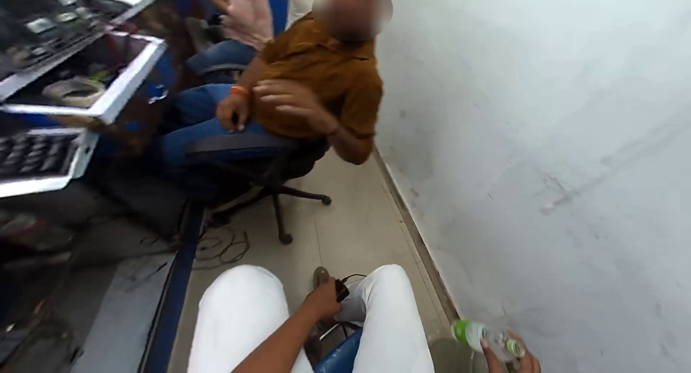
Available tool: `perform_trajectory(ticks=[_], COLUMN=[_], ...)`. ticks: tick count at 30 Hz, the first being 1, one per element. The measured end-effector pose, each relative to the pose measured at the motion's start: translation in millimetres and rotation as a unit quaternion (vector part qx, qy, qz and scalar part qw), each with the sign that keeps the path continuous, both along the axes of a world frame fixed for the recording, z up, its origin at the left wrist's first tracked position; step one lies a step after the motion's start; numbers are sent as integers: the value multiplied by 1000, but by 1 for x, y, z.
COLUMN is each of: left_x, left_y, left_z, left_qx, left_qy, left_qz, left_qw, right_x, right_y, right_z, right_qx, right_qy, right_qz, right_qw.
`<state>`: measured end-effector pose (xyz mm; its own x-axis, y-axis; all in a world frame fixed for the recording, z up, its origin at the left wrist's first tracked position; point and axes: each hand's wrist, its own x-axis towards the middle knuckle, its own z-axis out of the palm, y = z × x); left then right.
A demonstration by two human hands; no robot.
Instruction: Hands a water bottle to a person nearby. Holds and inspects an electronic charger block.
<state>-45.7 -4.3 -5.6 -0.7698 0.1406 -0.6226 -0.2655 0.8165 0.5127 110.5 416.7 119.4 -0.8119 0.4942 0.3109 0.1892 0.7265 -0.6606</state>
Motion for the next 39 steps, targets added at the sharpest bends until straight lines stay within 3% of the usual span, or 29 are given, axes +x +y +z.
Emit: perform_trajectory(ticks=[4, 7, 11, 15, 27, 33, 39], left_x=[-4, -11, -18, -20, -19, -11, -6], left_y=[-5, -5, -6, -9, -18, -33, -54], left_z=[23, 31, 39, 41, 70, 85, 96], left_qx=[15, 20, 29, 40, 52, 86, 48], left_qy=[-5, 1, -8, -12, 12, 50, 77], left_qz=[5, 5, 0, -4, 10, 91, 184], left_qw=[1000, 1000, 1000, 999, 999, 991, 979], right_x=[-125, -187, -231, -258, -308, -340, -287], right_y=[-54, -103, -164, -211, -296, -329, -321], right_z=[92, 160, 230, 269, 283, 274, 241], right_qx=[-20, -20, -5, -1, -29, -74, -103], right_qy=[54, 50, 56, 68, 82, 104, 106], right_qz=[137, 211, 295, 336, 334, 332, 350], right_qw=[989, 976, 954, 940, 938, 935, 925])
